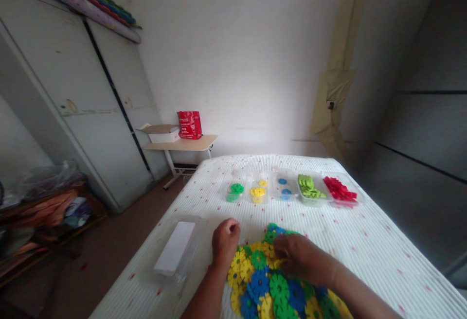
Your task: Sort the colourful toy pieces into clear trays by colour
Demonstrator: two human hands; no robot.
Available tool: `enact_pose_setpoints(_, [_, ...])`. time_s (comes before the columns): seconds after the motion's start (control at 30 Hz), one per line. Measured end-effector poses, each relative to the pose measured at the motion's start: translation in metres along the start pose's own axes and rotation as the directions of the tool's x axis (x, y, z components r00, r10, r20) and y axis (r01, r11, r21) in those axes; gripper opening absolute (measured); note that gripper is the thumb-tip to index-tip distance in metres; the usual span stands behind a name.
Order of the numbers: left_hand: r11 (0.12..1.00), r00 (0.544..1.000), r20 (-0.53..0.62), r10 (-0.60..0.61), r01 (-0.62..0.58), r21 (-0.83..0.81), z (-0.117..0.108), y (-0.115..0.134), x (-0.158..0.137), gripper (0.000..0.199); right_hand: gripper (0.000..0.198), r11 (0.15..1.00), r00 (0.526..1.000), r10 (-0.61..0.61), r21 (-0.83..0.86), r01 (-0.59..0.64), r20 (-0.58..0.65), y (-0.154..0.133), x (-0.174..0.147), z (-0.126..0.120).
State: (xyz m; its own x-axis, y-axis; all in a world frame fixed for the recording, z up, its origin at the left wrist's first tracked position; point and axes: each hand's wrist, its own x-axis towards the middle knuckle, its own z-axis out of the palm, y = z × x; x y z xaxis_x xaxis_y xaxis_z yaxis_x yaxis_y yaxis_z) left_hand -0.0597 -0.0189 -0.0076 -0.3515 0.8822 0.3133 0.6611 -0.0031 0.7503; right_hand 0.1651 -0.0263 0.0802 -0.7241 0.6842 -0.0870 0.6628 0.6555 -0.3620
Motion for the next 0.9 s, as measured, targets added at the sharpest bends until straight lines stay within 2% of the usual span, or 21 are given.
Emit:
enact_pose_setpoints(0.1, [1.000,1.000,0.001,-0.006,0.006,-0.001,0.000,0.001,0.000,0.018,0.009,0.998,0.998,0.060,0.028,-0.059,-0.009,0.007,0.010,-0.015])
enact_pose_setpoints(0.23, [1.000,1.000,-0.003,-0.009,0.009,-0.003,-0.001,0.002,0.000,0.017,0.006,0.989,0.974,0.150,0.036,-0.146,-0.168,0.016,0.043,-0.041])
enact_pose_setpoints(0.4, [0.999,1.000,-0.011,-0.002,0.002,-0.035,-0.003,0.001,0.000,0.018,0.032,0.982,0.927,0.189,0.081,-0.172,-0.325,0.026,0.076,-0.057])
enact_pose_setpoints(0.53, [0.996,1.000,-0.010,-0.007,0.006,-0.085,-0.001,-0.001,0.001,0.018,0.031,0.979,0.899,0.200,0.104,-0.173,-0.390,0.031,0.070,-0.046])
enact_pose_setpoints(0.67, [0.989,1.000,0.005,-0.013,0.013,-0.149,-0.009,0.005,0.000,0.022,0.025,0.974,0.877,0.226,0.124,-0.191,-0.425,0.051,0.038,-0.017])
enact_pose_setpoints(0.73, [0.983,0.999,0.029,0.040,-0.034,-0.179,-0.021,0.014,-0.007,0.025,0.027,0.970,0.849,0.240,0.154,-0.189,-0.471,0.065,0.013,-0.001])
enact_pose_setpoints(0.77, [0.976,0.991,0.062,0.120,-0.106,-0.190,-0.028,0.018,-0.014,0.027,0.029,0.967,0.848,0.250,0.173,-0.189,-0.467,0.071,-0.002,0.006])
enact_pose_setpoints(0.8, [0.959,0.967,0.091,0.237,-0.218,-0.182,-0.035,0.022,-0.024,0.029,0.032,0.960,0.857,0.266,0.202,-0.193,-0.441,0.075,-0.019,0.012])
enact_pose_setpoints(0.83, [0.929,0.925,0.134,0.356,-0.335,-0.159,-0.041,0.025,-0.036,0.035,0.035,0.956,0.875,0.267,0.225,-0.187,-0.404,0.078,-0.036,0.017])
enact_pose_setpoints(0.9, [0.812,0.780,0.234,0.581,-0.575,-0.099,-0.046,0.026,-0.065,0.062,0.039,0.966,0.893,0.216,0.220,-0.137,-0.395,0.075,-0.073,0.025])
